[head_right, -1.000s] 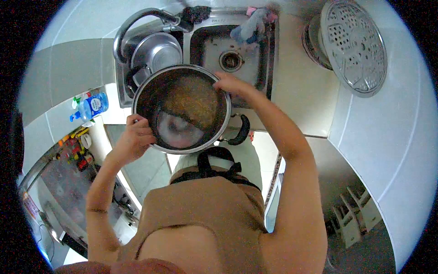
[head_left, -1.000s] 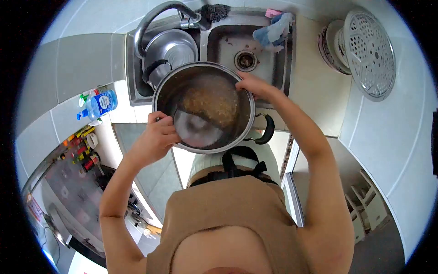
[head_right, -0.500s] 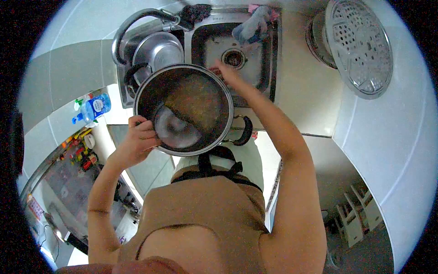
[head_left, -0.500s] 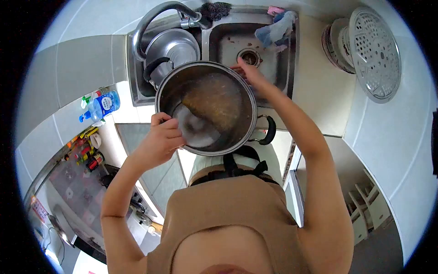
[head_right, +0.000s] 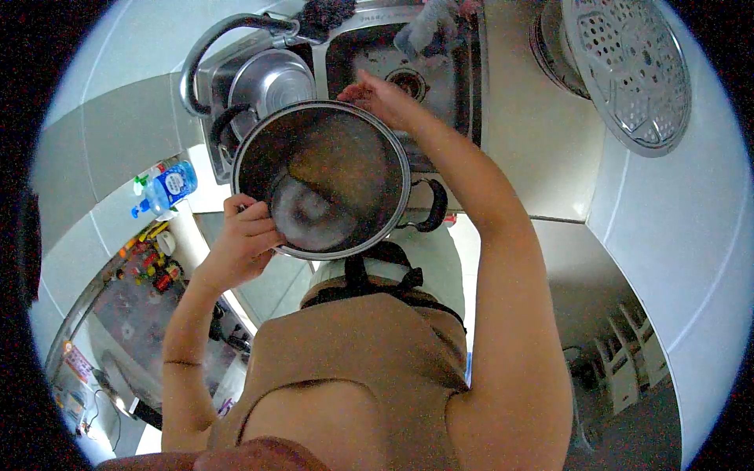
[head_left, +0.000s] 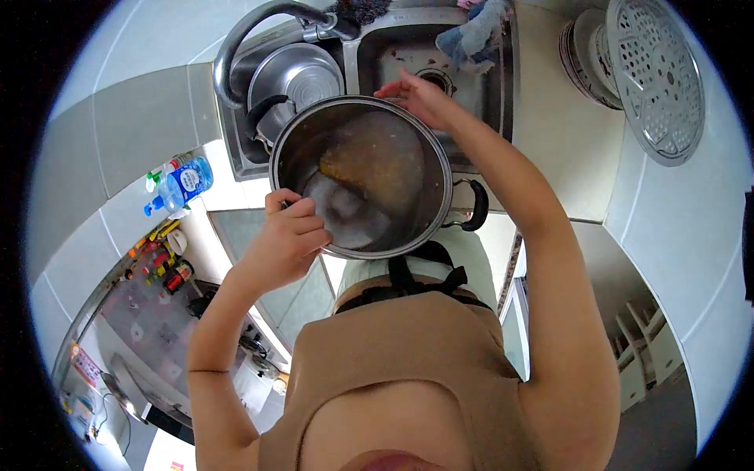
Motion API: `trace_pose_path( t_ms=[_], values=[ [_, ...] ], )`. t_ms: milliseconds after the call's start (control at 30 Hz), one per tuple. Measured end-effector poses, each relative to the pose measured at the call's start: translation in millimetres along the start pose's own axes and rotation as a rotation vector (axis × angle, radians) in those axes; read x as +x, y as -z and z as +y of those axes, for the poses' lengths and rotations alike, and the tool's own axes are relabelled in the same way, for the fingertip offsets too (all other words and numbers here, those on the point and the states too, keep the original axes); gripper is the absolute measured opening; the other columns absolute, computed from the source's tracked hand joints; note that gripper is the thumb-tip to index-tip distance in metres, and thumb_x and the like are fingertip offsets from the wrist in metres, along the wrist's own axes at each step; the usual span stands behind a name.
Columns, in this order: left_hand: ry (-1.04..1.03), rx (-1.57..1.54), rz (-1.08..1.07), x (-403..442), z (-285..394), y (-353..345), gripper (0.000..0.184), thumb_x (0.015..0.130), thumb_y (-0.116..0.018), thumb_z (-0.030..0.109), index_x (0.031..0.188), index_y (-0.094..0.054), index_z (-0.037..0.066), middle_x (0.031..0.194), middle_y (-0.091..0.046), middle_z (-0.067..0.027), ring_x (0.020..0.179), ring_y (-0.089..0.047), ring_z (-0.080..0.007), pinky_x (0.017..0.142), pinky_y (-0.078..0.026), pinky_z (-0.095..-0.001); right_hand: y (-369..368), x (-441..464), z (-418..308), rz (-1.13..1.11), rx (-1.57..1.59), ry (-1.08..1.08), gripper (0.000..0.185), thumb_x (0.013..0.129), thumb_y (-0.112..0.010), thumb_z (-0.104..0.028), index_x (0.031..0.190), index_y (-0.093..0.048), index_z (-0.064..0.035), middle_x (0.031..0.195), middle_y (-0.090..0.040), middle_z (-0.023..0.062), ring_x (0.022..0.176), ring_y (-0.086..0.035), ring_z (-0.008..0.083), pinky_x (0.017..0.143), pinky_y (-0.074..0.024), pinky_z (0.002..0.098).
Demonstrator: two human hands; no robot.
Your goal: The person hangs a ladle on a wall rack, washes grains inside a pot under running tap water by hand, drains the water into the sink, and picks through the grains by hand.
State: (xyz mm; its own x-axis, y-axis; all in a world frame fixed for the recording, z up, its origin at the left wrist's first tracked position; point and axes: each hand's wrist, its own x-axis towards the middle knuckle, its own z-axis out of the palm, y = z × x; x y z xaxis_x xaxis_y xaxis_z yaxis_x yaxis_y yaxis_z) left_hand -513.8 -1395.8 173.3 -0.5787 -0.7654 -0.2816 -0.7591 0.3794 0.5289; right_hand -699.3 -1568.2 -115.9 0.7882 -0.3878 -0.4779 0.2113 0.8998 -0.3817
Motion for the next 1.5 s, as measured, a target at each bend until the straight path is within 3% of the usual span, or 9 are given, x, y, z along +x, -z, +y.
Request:
trace_pose_path(
  t_ms=[300, 600, 1000, 1100, 1200, 1500],
  values=[
    [0.004, -0.006, 0.007, 8.5, 6.1, 0.8, 0.018, 0.06, -0.067, -0.001, 0.072, -0.058, 0.01, 0.07, -0.05, 0.0, 0.082, -0.051, -0.0196, 0.091, -0.032, -0.042, 7.0, 10.6, 4.8, -0.044, 0.059, -0.01, 0.05, 0.101, -0.039, -0.046, 0.102, -0.063, -0.0026, 0.111, -0.065, 0.0135, 0.108, -0.058, 0.024, 0.099, -0.0433, 0.0385],
    [0.013, -0.005, -0.007, 16.0, 9.2, 2.3, 0.018, 0.061, -0.068, 0.0, 0.07, -0.057, 0.01, 0.07, -0.05, -0.0008, 0.083, -0.051, -0.0194, 0.089, -0.031, -0.0415, 13.1, 9.1, 4.8, 0.071, 0.077, -0.063, 0.039, 0.097, -0.055, -0.04, 0.092, -0.064, -0.0021, 0.099, -0.066, 0.0111, 0.101, -0.061, 0.0221, 0.096, -0.0456, 0.0351],
    [0.032, 0.002, -0.062, 32.5, 12.0, 10.3, 0.022, 0.06, -0.072, 0.002, 0.07, -0.055, 0.011, 0.07, -0.05, -0.0016, 0.085, -0.052, -0.0204, 0.089, -0.031, -0.0427, 37.1, 14.6, 11.9, 0.014, 0.067, -0.053, 0.031, 0.096, -0.057, -0.033, 0.086, -0.064, -0.0047, 0.092, -0.066, 0.0082, 0.094, -0.06, 0.02, 0.091, -0.0459, 0.034],
    [0.043, 0.007, -0.087, 36.9, 12.1, 12.4, 0.022, 0.06, -0.073, 0.003, 0.07, -0.055, 0.011, 0.07, -0.05, -0.0016, 0.085, -0.052, -0.0205, 0.089, -0.031, -0.0424, 34.8, 15.6, 11.8, 0.102, 0.084, -0.106, 0.038, 0.098, -0.051, -0.036, 0.088, -0.067, -0.0031, 0.086, -0.067, 0.0096, 0.082, -0.062, 0.0205, 0.081, -0.0494, 0.035],
    [0.048, 0.006, -0.085, 41.1, 12.5, 14.2, 0.022, 0.059, -0.073, 0.004, 0.07, -0.056, 0.011, 0.07, -0.05, -0.0014, 0.085, -0.052, -0.0205, 0.089, -0.031, -0.042, 43.1, 25.0, 16.1, 0.021, 0.081, -0.081, 0.038, 0.097, -0.051, -0.036, 0.088, -0.067, -0.0033, 0.085, -0.067, 0.0094, 0.081, -0.062, 0.0207, 0.079, -0.05, 0.0356],
    [0.059, -0.005, -0.096, 46.4, 9.8, 16.7, 0.025, 0.055, -0.073, 0.004, 0.075, -0.06, 0.01, 0.073, -0.053, -0.0016, 0.086, -0.052, -0.0232, 0.089, -0.032, -0.0435, 53.6, 40.4, 26.2, 0.13, 0.185, -0.053, 0.026, 0.096, -0.055, -0.028, 0.087, -0.064, -0.0052, 0.087, -0.065, 0.0079, 0.085, -0.061, 0.0218, 0.085, -0.0476, 0.0354]
  ],
)
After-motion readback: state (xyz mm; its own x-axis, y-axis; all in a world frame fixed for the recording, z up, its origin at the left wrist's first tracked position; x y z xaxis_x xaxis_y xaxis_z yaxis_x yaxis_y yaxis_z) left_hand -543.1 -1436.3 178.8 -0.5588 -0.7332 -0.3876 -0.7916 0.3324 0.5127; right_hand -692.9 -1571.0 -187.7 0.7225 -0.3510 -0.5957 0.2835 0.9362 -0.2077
